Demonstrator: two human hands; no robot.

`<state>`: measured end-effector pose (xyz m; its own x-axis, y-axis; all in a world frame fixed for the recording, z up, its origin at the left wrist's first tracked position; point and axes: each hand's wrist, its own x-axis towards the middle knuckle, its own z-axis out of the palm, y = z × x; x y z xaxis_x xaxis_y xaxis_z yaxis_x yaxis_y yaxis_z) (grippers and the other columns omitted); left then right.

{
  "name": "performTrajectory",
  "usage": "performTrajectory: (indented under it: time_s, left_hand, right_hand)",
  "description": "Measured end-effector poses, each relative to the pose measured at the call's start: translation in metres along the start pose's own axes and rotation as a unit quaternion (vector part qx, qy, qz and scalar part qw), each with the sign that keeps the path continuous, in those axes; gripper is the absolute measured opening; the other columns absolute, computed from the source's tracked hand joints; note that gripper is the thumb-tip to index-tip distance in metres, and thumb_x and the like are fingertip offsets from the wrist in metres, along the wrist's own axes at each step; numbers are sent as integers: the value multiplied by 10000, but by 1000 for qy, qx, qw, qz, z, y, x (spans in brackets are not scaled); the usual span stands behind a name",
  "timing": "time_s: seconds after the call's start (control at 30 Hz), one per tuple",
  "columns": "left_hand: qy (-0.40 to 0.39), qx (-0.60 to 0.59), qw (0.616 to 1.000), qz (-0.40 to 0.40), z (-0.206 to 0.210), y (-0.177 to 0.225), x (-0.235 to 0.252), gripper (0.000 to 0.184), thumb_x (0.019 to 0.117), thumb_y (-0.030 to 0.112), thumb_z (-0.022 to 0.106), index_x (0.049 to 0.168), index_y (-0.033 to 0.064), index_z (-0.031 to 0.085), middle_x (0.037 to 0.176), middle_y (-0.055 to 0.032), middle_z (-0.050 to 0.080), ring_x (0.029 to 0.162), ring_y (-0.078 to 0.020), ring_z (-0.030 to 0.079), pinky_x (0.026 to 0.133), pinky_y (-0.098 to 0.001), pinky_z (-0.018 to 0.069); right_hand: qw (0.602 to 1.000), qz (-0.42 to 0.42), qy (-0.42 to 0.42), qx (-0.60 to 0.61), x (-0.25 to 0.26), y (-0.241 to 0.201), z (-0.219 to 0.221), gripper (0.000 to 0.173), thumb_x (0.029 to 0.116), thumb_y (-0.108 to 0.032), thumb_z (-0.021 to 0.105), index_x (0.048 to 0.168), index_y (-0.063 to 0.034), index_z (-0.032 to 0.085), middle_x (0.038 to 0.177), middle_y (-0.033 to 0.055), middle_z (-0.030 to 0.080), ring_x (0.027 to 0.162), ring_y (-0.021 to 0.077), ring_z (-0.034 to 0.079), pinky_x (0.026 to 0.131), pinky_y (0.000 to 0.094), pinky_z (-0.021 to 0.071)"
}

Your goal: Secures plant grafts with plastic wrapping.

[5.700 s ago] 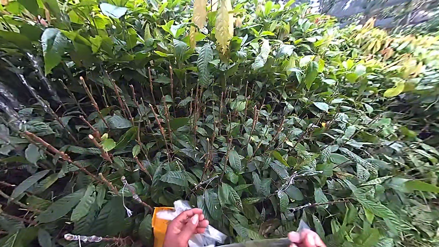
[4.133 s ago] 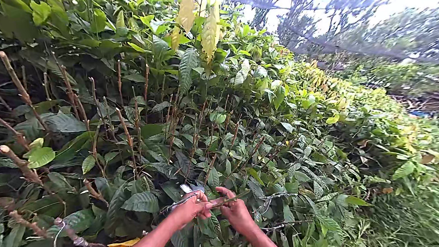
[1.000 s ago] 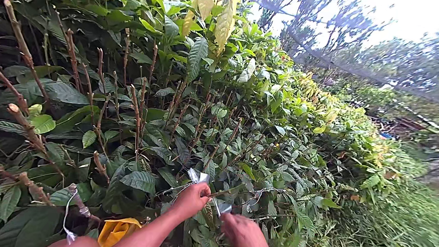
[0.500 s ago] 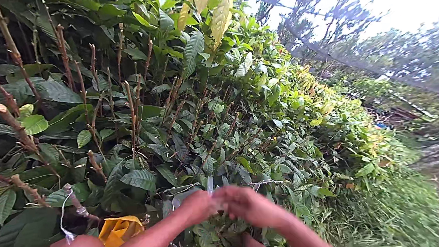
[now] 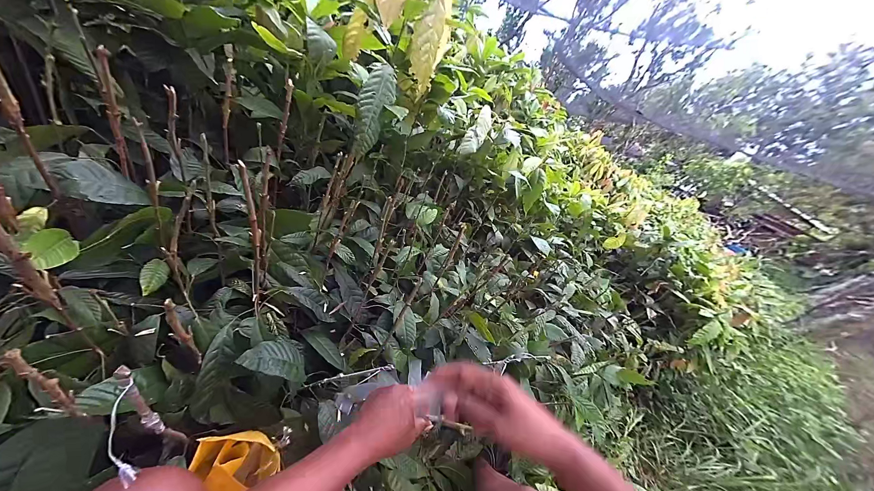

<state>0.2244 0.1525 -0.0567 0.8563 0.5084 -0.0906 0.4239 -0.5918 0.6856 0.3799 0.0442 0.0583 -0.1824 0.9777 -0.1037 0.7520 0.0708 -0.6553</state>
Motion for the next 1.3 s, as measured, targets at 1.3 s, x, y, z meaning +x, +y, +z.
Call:
performTrajectory:
  time_s: [1.3]
  left_hand:
    - [193, 18, 979, 61, -28, -3, -26, 325, 1053, 332, 527, 1143, 105, 742, 949, -174, 738, 906, -377, 721, 805, -605, 552]
  right_hand:
    - [967, 59, 93, -228, -36, 5, 34, 223, 966, -172, 683, 1145, -50, 733, 969, 134, 763, 937, 332, 740, 867, 538, 590]
